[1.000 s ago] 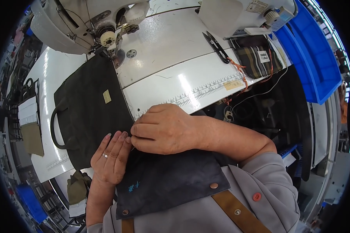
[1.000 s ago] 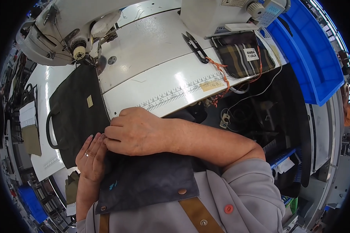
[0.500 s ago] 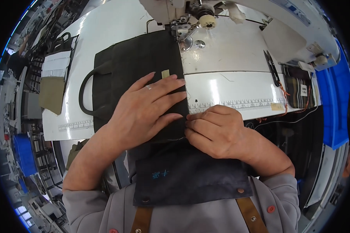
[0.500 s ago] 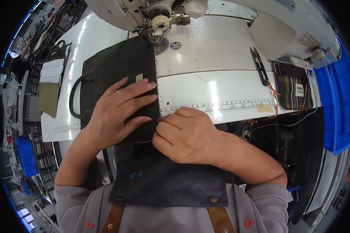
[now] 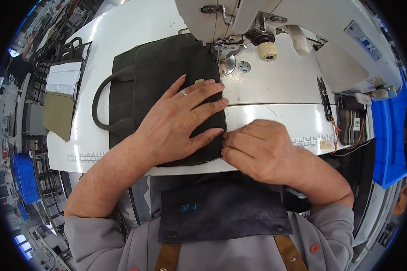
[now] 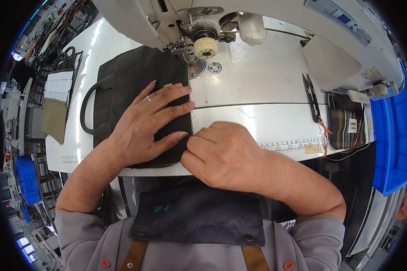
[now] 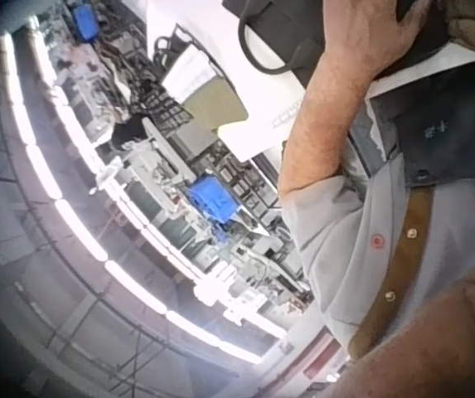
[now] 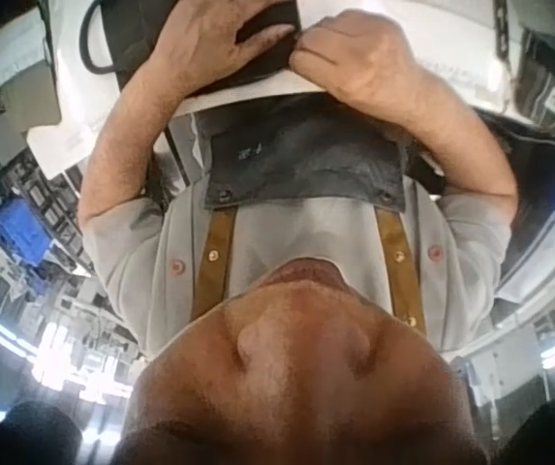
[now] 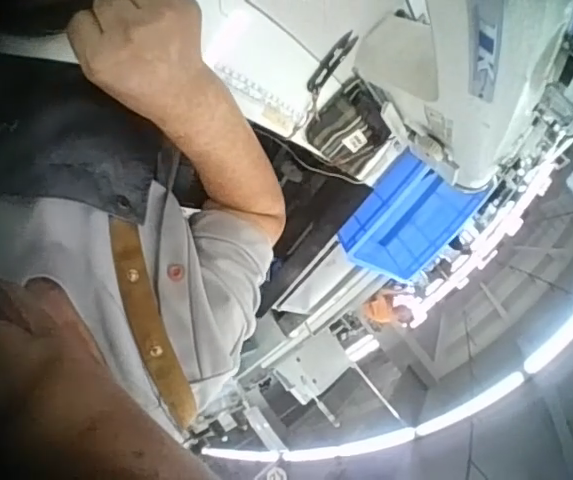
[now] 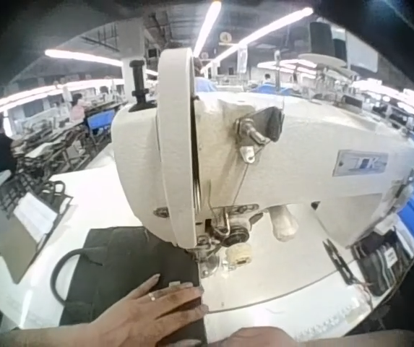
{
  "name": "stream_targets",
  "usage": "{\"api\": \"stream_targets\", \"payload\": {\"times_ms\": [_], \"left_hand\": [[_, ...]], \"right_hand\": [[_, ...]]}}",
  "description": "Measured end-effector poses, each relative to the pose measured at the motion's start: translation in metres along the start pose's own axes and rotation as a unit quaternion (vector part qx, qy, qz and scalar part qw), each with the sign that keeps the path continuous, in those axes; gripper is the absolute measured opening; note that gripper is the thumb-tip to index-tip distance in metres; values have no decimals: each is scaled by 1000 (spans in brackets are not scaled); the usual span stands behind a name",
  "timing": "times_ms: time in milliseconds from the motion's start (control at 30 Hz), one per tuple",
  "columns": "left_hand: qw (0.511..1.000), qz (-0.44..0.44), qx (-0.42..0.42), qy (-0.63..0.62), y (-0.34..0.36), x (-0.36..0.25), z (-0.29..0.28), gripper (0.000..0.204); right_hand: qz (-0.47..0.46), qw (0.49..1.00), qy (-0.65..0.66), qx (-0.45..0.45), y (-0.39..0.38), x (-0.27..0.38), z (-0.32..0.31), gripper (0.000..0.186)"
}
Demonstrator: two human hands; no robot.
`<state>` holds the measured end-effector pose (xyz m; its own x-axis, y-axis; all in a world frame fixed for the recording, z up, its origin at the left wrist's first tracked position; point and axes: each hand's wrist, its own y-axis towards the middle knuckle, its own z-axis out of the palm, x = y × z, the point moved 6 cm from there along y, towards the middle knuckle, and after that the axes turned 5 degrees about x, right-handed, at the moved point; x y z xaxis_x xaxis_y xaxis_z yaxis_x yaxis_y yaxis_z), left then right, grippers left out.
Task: Sewing handles and components onto canvas bags using an industrial sewing machine.
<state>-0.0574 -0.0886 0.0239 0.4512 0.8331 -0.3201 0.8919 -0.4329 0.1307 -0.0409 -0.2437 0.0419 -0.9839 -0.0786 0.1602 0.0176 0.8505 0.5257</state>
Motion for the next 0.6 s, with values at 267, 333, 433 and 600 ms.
{"api": "stream_targets", "payload": {"times_ms": [267,333,433,600], "left_hand": [[998,13,-55,16,19,29,-10,55],[996,4,-90,-20,23,41,-12,54],[994,16,-104,-3,31,48,-16,46],[992,9,-128,-11,48,63,-23,32]], "right_hand": [[-12,1000,-4,29,19,-36,1,15],[-14,999,-1,35,23,-45,2,14],[4,999,-5,35,26,-59,5,14],[20,999,-23,-20,25,-77,11,12]]}}
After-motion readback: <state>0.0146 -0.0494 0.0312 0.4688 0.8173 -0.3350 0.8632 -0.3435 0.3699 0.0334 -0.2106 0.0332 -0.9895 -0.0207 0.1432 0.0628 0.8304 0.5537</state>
